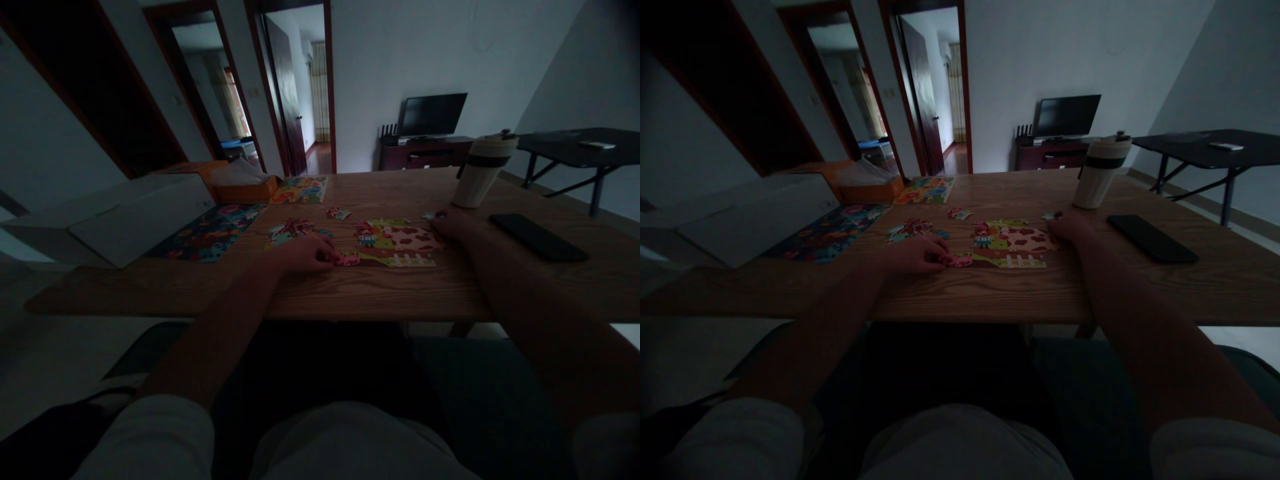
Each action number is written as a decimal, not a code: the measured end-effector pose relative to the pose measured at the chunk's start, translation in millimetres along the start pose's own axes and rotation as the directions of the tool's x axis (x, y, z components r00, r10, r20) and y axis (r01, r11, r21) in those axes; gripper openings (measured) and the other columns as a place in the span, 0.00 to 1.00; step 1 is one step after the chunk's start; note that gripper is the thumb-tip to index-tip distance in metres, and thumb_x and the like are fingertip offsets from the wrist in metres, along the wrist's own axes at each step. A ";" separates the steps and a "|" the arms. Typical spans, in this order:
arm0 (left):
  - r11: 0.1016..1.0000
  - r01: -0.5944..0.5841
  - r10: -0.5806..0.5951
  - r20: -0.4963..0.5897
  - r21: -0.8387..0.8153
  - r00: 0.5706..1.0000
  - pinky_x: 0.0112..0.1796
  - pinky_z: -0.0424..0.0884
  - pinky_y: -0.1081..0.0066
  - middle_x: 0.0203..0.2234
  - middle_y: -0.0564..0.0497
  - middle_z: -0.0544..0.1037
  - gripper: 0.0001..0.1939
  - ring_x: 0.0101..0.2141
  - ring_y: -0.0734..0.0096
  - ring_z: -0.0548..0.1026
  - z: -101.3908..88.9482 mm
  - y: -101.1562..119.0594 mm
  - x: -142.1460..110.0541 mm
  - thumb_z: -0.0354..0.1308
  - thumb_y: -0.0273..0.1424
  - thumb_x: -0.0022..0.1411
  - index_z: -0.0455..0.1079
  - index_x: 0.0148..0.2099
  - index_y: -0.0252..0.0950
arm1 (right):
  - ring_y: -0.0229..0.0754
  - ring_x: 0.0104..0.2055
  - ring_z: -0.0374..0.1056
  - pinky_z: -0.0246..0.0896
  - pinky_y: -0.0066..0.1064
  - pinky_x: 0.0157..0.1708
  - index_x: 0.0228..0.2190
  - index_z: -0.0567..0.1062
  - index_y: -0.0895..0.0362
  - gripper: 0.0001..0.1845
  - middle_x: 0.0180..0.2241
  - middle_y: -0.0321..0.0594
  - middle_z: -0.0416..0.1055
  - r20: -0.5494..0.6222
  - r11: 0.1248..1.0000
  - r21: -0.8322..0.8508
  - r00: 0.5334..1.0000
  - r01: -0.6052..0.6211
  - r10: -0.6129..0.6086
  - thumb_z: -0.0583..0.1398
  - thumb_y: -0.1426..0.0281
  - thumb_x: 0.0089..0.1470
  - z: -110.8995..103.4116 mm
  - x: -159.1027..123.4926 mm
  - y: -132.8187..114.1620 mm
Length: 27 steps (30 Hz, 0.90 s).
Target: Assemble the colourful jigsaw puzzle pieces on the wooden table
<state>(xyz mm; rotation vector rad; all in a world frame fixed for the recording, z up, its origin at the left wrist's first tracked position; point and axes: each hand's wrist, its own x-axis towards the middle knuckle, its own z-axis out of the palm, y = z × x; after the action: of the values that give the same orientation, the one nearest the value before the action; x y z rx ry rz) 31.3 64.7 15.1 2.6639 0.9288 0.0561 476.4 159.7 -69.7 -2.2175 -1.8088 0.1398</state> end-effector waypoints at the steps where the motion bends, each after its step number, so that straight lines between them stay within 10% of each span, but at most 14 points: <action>1: 0.999 0.030 -0.030 -0.003 -0.011 1.000 0.49 0.68 0.66 0.47 0.48 0.79 0.21 0.45 0.63 0.76 -0.2 0.6 -0.6 0.60 0.37 0.62 0.77 0.58 0.43 | 0.58 0.45 0.74 0.69 0.46 0.45 0.46 0.80 0.55 0.18 0.43 0.53 0.78 0.007 1.000 -0.012 1.000 -0.016 0.016 0.58 0.62 0.59 -1.0 -1.3 -1.5; 14: 0.987 0.145 -0.151 -0.107 -0.065 0.983 0.52 0.68 0.65 0.54 0.48 0.77 0.28 0.51 0.59 0.75 -2.0 -6.1 -5.7 0.63 0.42 0.61 0.71 0.62 0.42 | 0.57 0.44 0.75 0.70 0.44 0.43 0.44 0.80 0.53 0.16 0.42 0.52 0.78 0.008 1.000 -0.015 1.000 -0.020 0.020 0.58 0.61 0.61 -3.5 -5.1 -4.2; 22: 0.763 0.608 -0.645 -0.321 -0.218 0.694 0.44 0.73 0.67 0.49 0.40 0.78 0.24 0.44 0.60 0.78 -41.3 -92.6 -38.0 0.60 0.38 0.63 0.71 0.58 0.32 | 0.57 0.44 0.75 0.69 0.44 0.44 0.44 0.80 0.55 0.16 0.43 0.54 0.78 0.007 1.000 -0.010 1.000 -0.025 0.025 0.58 0.61 0.61 -2.6 -4.8 -1.9; 27: 0.807 0.582 -0.590 -0.159 -0.100 0.792 0.42 0.71 0.67 0.44 0.43 0.80 0.23 0.42 0.60 0.77 -36.5 -73.5 -38.6 0.62 0.38 0.63 0.73 0.56 0.30 | 0.57 0.45 0.74 0.68 0.43 0.43 0.44 0.79 0.57 0.17 0.45 0.56 0.78 0.019 1.000 -0.016 1.000 -0.018 0.018 0.57 0.61 0.61 -0.9 -1.5 0.6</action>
<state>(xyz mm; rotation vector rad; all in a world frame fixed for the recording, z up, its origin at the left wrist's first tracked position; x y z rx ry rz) -48.3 105.7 29.6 2.2308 1.7540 0.1780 476.8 157.9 -69.2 -2.2512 -1.8057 0.1518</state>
